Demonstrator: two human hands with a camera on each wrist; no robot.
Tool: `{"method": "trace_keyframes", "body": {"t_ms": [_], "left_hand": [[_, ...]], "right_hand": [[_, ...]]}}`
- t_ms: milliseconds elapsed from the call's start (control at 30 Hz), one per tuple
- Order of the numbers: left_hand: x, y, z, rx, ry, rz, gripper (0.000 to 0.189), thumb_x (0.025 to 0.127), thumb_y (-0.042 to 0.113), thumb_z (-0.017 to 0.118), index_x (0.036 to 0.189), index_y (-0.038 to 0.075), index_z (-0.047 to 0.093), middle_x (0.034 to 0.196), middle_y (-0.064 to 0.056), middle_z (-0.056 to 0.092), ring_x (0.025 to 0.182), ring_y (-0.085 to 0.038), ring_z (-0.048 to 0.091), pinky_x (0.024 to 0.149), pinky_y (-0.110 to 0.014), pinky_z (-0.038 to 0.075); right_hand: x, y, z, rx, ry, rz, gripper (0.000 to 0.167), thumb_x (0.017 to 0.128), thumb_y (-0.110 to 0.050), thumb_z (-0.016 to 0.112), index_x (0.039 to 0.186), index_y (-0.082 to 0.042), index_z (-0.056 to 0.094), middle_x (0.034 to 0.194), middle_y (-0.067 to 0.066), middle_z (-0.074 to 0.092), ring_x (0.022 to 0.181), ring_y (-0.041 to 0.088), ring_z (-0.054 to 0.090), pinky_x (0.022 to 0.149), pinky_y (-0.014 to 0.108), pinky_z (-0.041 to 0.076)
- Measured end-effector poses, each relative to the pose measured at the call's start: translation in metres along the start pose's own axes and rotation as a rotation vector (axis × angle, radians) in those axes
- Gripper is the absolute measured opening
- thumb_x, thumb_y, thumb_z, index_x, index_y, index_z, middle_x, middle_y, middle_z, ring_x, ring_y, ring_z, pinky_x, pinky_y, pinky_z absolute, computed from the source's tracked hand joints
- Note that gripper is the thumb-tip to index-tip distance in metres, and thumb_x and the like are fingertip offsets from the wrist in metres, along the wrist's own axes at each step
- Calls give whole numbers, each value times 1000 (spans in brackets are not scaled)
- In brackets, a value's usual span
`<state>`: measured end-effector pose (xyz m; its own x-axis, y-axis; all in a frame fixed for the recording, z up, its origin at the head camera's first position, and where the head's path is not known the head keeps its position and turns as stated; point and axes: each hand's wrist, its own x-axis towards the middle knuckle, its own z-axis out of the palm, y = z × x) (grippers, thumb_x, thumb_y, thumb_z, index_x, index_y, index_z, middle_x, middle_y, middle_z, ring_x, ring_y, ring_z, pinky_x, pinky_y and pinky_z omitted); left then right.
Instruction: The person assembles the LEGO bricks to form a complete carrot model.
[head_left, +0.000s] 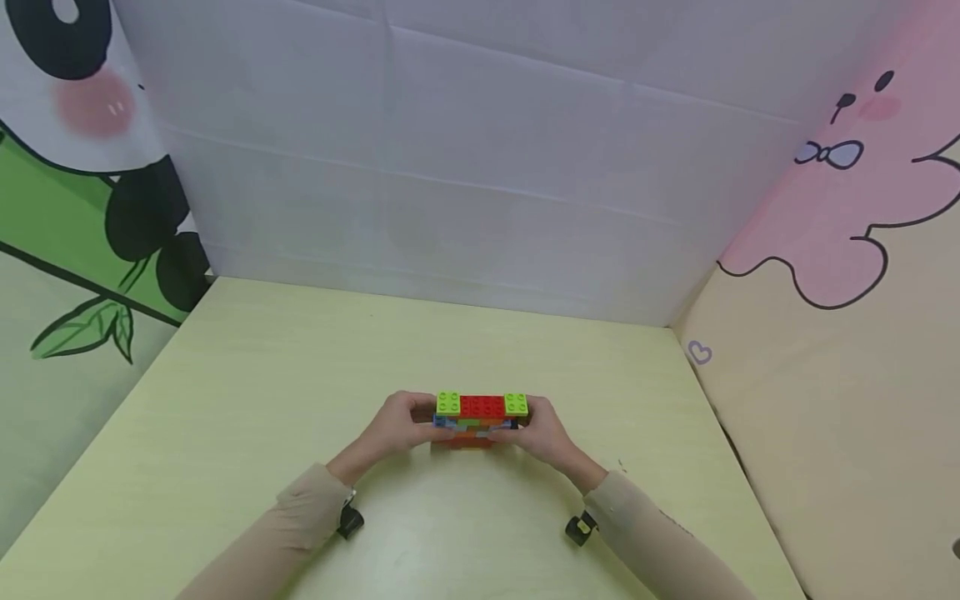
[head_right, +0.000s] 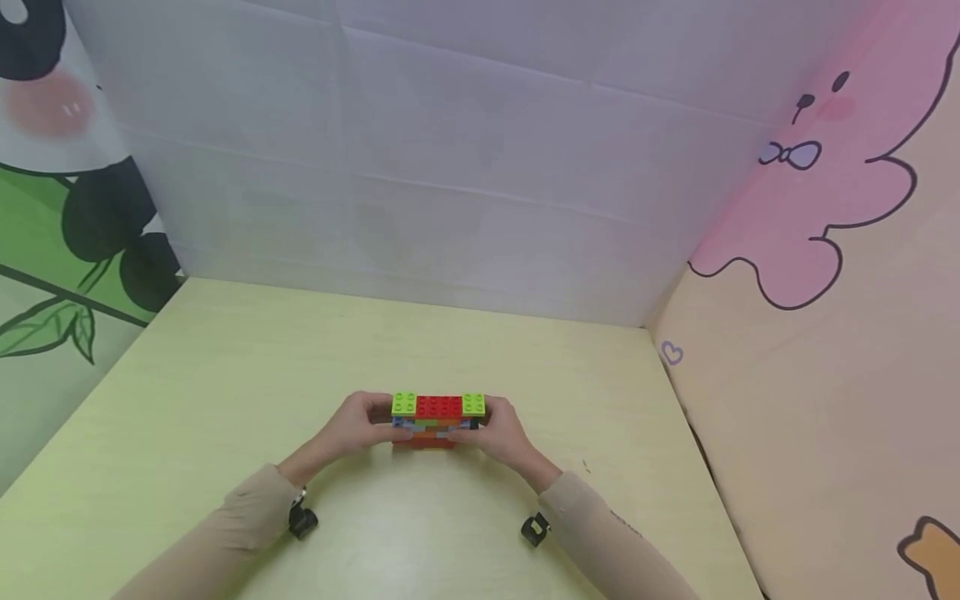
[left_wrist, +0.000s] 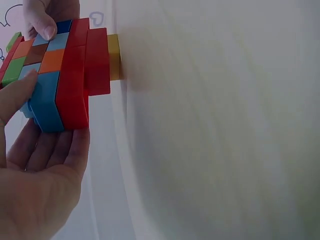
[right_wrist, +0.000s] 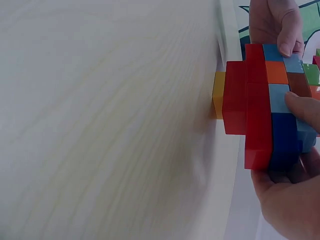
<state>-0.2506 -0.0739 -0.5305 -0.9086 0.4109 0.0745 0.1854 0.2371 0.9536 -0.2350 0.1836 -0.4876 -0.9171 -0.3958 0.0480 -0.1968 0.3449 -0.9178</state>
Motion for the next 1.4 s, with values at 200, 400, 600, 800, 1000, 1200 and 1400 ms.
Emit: {"method": "trace_keyframes", "body": {"t_ms": [200,400,600,800,1000,1200,1400], "left_hand": [[0,2,-2,85,-25,15,40,76,21,82,111,10,69,104,-1,68,94,-17,64,80,-32,51],[0,5,-5,166,-47,0,37,76,14,81,111,11,68,103,0,68,94,-17,64,81,-33,51],[0,6,-7,195,-23,-7,39,75,10,81,112,9,68,103,-1,68,95,-19,64,81,-33,51],[1,6,-6,198,9,-38,37,75,6,81,110,8,68,102,-1,68,95,-20,65,81,-33,51],[2,8,-7,211,19,-47,37,76,8,80,111,6,68,101,-2,68,92,-19,65,79,-34,52],[4,10,-8,214,30,-40,38,77,5,79,113,3,67,102,-5,67,91,-20,64,79,-35,52],[7,10,-9,202,46,-74,41,78,1,77,117,0,65,107,-9,66,94,-22,64,80,-34,52]], "right_hand": [[5,24,-1,10,-15,-17,41,76,-6,81,114,-4,66,107,3,67,94,19,62,81,32,51],[8,41,-4,29,-39,-25,40,76,-5,80,114,-4,66,106,4,68,95,20,64,82,32,51],[5,42,-7,30,-57,-40,43,79,-6,78,119,-2,63,111,8,67,100,22,64,84,32,50],[6,41,-9,34,-76,-7,44,79,-5,77,120,-2,63,112,8,67,101,22,64,83,32,50],[3,23,-13,51,-91,9,41,81,-2,74,121,0,63,112,11,66,100,24,64,83,33,50],[8,29,-14,42,-85,40,43,85,-3,71,127,0,58,116,12,64,103,28,62,85,34,49],[15,41,-13,52,-72,57,45,85,-5,71,129,-2,58,120,11,63,106,25,61,87,34,48]]}}
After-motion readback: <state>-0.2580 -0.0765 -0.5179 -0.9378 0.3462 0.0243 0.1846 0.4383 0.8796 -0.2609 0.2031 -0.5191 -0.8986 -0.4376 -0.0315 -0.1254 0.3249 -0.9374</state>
